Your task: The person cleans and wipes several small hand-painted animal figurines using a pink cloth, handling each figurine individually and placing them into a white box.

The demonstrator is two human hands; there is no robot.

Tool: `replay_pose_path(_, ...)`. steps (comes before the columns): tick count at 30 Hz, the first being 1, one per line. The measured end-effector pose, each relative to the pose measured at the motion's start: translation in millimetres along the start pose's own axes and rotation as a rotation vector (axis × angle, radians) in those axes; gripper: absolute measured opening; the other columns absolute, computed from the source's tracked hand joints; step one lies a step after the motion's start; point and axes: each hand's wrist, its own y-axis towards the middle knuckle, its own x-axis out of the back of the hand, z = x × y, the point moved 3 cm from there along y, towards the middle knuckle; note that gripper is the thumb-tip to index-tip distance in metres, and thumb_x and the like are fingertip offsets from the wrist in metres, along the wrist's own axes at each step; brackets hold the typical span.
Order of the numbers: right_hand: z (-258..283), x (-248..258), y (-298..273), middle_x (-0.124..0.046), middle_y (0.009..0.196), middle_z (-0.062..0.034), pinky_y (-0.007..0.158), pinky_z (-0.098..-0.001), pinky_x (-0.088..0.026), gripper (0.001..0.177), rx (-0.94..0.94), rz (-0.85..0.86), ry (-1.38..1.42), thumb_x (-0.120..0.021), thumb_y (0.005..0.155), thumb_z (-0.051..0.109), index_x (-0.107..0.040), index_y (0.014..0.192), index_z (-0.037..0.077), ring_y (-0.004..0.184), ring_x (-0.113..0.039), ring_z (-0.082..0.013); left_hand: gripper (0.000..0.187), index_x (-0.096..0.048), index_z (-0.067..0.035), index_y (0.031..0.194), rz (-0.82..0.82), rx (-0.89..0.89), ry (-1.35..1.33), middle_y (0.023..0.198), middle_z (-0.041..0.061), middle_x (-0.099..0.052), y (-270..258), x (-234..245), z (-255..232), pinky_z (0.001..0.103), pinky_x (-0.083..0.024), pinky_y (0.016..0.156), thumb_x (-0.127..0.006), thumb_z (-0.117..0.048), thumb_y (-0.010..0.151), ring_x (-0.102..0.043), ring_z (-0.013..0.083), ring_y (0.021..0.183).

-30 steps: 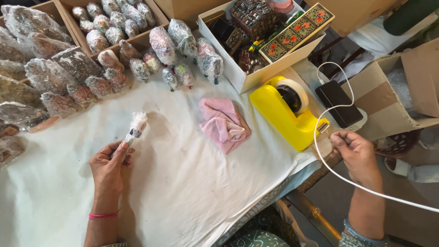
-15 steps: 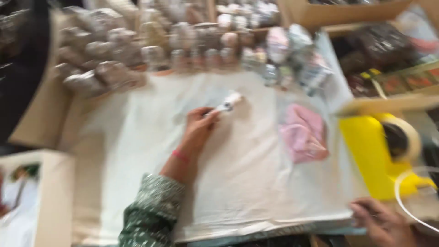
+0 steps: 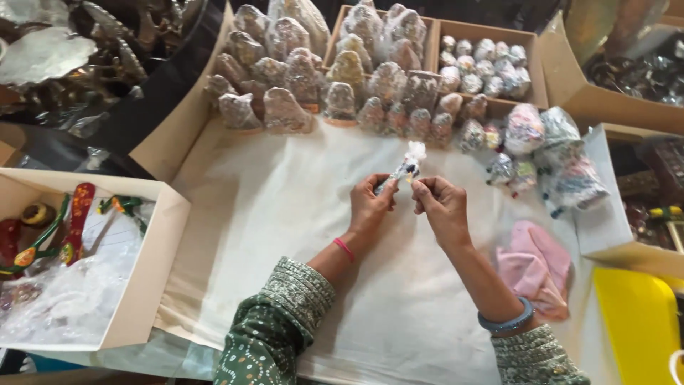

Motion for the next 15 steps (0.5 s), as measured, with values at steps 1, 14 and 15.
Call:
replay_pose_path(1,-5,-4,5,-0.067,0.08,-0.0018,0.057,-0.0233,-0.051,0.019,0.001,0.011,0.0,-0.07,0.098,0.016,-0.07,0.099,-0.003,0.064,-0.06,-0.0069,0.024,-0.071,0.002,0.107,-0.011,-0.004,-0.001,0.082,0.002,-0.072,0,1,-4,0.023,-0.052,0.051,-0.07,-0.019,0.097,-0.063,0.0063,0.059)
replay_pose_path(14,-40,-21,18,-0.068,0.077,-0.003,0.055,-0.0235,-0.049,0.013,-0.026,-0.104,0.217,-0.074,0.096,0.012,-0.072,0.094,-0.001,0.059,-0.057,-0.0079,0.019,-0.068,-0.001,0.109,-0.121,-0.383,0.37,0.095,0.016,-0.071,-16,-1,-42,0.037,-0.055,0.071,-0.07,-0.011,0.093,-0.071,0.0274,0.082)
replay_pose_path(15,-41,-21,19,-0.068,0.076,-0.0029,0.054,-0.024,-0.049,0.013,-0.033,-0.11,0.226,-0.075,0.096,0.011,-0.072,0.092,-0.001,0.059,-0.057,-0.0077,0.02,-0.067,-0.001,0.11,-0.119,-0.421,0.376,0.097,0.016,-0.071,-17,-2,-42,0.038,-0.056,0.072,-0.07,-0.011,0.093,-0.071,0.0275,0.084)
